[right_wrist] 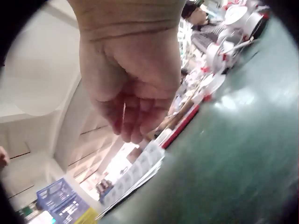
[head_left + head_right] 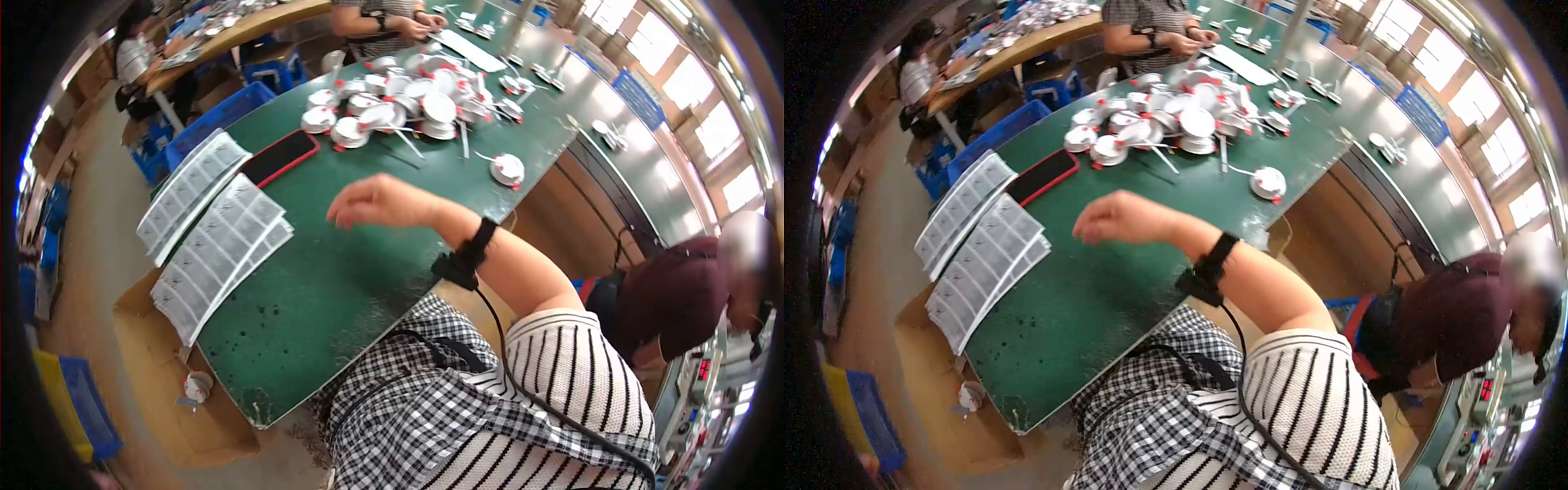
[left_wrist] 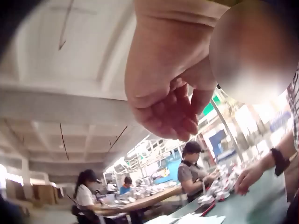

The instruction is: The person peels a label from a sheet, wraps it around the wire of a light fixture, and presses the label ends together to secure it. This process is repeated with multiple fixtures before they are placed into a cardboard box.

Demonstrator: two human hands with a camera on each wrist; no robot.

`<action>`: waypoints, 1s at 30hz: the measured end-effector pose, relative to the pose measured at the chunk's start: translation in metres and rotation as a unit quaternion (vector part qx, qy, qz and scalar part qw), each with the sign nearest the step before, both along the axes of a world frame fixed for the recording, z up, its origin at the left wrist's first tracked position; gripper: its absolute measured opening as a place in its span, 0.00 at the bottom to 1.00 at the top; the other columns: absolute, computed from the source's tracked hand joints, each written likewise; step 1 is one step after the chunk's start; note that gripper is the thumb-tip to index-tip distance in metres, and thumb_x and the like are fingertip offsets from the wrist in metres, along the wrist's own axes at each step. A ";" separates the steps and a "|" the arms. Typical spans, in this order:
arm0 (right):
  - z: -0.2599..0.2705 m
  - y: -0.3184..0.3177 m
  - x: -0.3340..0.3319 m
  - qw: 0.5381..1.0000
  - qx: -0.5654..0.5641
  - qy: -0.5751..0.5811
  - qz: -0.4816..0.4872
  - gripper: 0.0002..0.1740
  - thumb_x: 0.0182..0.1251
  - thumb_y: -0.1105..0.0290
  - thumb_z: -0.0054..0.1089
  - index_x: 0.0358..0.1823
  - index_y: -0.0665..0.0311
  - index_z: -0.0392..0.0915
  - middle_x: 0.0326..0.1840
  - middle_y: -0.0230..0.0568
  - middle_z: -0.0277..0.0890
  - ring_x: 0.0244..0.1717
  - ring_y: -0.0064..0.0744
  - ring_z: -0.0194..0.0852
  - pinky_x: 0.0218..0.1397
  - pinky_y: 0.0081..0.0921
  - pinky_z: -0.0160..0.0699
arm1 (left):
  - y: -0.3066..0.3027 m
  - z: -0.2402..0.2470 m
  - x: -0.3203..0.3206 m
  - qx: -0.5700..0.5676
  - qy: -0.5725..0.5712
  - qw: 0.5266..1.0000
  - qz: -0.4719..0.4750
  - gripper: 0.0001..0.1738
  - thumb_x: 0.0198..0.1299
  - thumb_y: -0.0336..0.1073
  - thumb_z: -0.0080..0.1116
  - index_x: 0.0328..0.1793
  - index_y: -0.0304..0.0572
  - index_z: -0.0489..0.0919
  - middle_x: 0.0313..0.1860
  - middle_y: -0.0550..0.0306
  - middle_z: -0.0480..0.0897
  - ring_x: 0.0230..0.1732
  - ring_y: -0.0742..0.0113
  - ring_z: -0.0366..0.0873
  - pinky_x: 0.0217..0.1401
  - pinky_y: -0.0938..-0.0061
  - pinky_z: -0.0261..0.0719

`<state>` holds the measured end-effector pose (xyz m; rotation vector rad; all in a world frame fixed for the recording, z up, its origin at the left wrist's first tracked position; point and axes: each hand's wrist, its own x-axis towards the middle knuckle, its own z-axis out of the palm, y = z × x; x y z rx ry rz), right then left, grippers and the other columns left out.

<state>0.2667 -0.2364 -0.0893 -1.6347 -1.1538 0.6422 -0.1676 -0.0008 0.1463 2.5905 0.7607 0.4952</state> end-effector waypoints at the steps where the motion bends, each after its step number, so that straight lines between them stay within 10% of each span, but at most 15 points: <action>1: -0.001 -0.018 0.014 0.997 -0.010 0.029 -0.071 0.12 0.68 0.68 0.54 0.47 0.65 0.81 0.37 0.35 0.83 0.38 0.21 0.79 0.43 0.23 0.78 | -0.027 0.010 0.005 -0.048 -0.078 0.996 0.010 0.09 0.65 0.28 0.51 0.42 0.28 0.79 0.43 0.36 0.82 0.41 0.47 0.82 0.47 0.59 0.82; 4: -0.009 -0.070 0.038 0.979 0.019 0.002 -0.203 0.13 0.68 0.67 0.53 0.47 0.64 0.81 0.35 0.33 0.82 0.36 0.20 0.78 0.40 0.21 0.77 | -0.059 -0.014 0.049 -0.096 -0.117 0.956 -0.252 0.07 0.62 0.26 0.53 0.40 0.28 0.80 0.42 0.37 0.82 0.40 0.49 0.81 0.45 0.59 0.81; 7: -0.012 -0.114 0.022 0.976 0.020 0.029 -0.213 0.13 0.70 0.65 0.53 0.49 0.61 0.81 0.36 0.29 0.81 0.37 0.17 0.76 0.38 0.18 0.73 | -0.105 -0.061 0.122 -0.175 -0.135 0.760 -0.611 0.05 0.58 0.23 0.55 0.36 0.29 0.81 0.41 0.38 0.82 0.39 0.51 0.81 0.42 0.60 0.80; 15: -0.004 -0.169 0.011 0.959 0.134 0.056 -0.243 0.13 0.68 0.64 0.54 0.46 0.63 0.81 0.35 0.29 0.80 0.36 0.18 0.77 0.37 0.20 0.75 | -0.351 -0.118 0.204 -0.363 -0.066 0.493 -0.788 0.11 0.54 0.28 0.58 0.44 0.38 0.75 0.41 0.51 0.79 0.41 0.54 0.79 0.43 0.65 0.78; 19: -0.008 -0.181 0.003 0.954 0.165 0.088 -0.235 0.13 0.69 0.64 0.54 0.46 0.63 0.81 0.34 0.29 0.81 0.35 0.18 0.77 0.37 0.19 0.75 | -0.365 -0.122 0.226 -0.300 -0.017 0.490 -0.819 0.09 0.55 0.30 0.58 0.43 0.40 0.75 0.38 0.52 0.78 0.39 0.54 0.79 0.42 0.65 0.78; 21: -0.010 -0.189 0.000 0.953 0.170 0.088 -0.236 0.14 0.70 0.62 0.54 0.47 0.62 0.81 0.35 0.29 0.81 0.36 0.17 0.76 0.38 0.19 0.74 | -0.368 -0.111 0.247 -0.245 -0.129 0.595 -0.754 0.10 0.56 0.31 0.57 0.43 0.39 0.74 0.36 0.51 0.77 0.37 0.55 0.78 0.42 0.65 0.77; 25: -0.006 -0.183 -0.011 0.950 0.183 0.137 -0.215 0.15 0.71 0.61 0.54 0.49 0.63 0.81 0.37 0.29 0.80 0.39 0.17 0.75 0.40 0.18 0.72 | -0.416 -0.103 0.244 -0.226 -0.264 0.628 -0.697 0.09 0.47 0.28 0.53 0.36 0.38 0.70 0.32 0.52 0.69 0.36 0.57 0.71 0.41 0.71 0.74; 30: 0.013 -0.185 -0.026 0.958 0.194 0.189 -0.099 0.13 0.72 0.64 0.53 0.48 0.64 0.80 0.37 0.30 0.80 0.39 0.17 0.74 0.42 0.18 0.73 | -0.362 -0.084 0.270 -0.255 -0.005 0.597 -0.761 0.18 0.52 0.28 0.59 0.52 0.37 0.79 0.54 0.47 0.79 0.45 0.52 0.79 0.50 0.68 0.77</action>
